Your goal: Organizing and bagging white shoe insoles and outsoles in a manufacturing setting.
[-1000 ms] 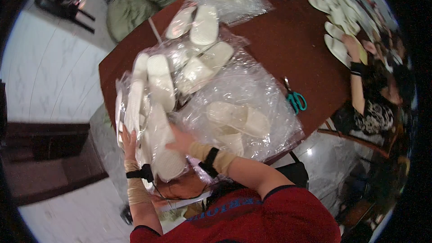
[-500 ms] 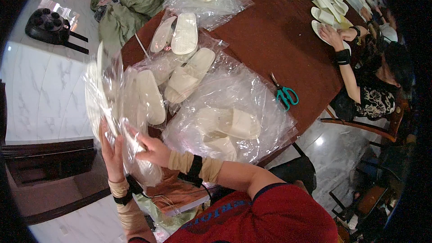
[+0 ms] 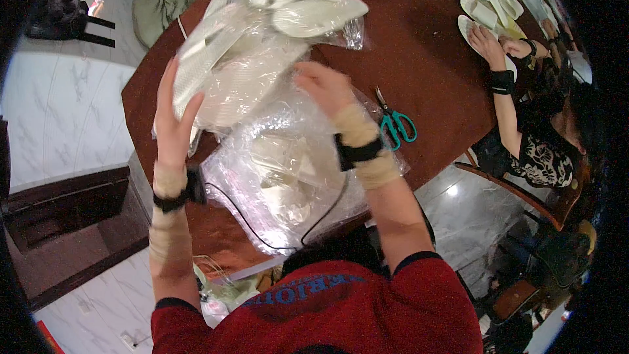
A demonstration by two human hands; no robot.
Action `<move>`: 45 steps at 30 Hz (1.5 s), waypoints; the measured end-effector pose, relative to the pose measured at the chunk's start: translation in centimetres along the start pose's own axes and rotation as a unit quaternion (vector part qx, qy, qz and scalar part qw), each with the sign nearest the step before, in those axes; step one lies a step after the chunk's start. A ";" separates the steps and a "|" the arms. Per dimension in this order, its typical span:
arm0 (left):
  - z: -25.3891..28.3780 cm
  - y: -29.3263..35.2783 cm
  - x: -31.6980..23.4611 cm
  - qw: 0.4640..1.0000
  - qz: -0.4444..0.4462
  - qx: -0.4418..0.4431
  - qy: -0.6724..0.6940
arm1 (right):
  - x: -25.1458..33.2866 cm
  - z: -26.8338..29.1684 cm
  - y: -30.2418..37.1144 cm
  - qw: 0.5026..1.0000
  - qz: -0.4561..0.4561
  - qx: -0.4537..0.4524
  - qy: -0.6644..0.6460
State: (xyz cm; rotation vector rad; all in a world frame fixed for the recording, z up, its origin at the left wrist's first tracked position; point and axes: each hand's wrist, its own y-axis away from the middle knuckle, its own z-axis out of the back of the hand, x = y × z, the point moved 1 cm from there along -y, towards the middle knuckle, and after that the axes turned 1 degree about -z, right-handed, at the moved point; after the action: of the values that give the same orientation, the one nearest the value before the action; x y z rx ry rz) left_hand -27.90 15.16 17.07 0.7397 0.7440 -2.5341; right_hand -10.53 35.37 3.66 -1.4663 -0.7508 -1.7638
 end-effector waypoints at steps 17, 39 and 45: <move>-16.6 32.6 2.4 0.899 0.398 -0.121 -0.139 | -11.6 10.4 4.9 0.879 -0.003 0.058 0.474; 2.8 81.3 -14.7 0.556 0.743 -0.370 0.033 | 4.3 -3.7 2.9 0.907 0.208 0.131 0.341; 2.2 94.7 -18.1 0.506 0.748 -0.430 0.023 | 9.6 -21.9 14.0 0.802 0.311 0.247 0.445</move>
State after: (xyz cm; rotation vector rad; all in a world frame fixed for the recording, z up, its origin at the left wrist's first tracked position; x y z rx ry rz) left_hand 32.75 -56.00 -6.44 0.5574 0.6877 -0.3942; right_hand -12.51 8.19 8.95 -0.3335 -0.1450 -1.3411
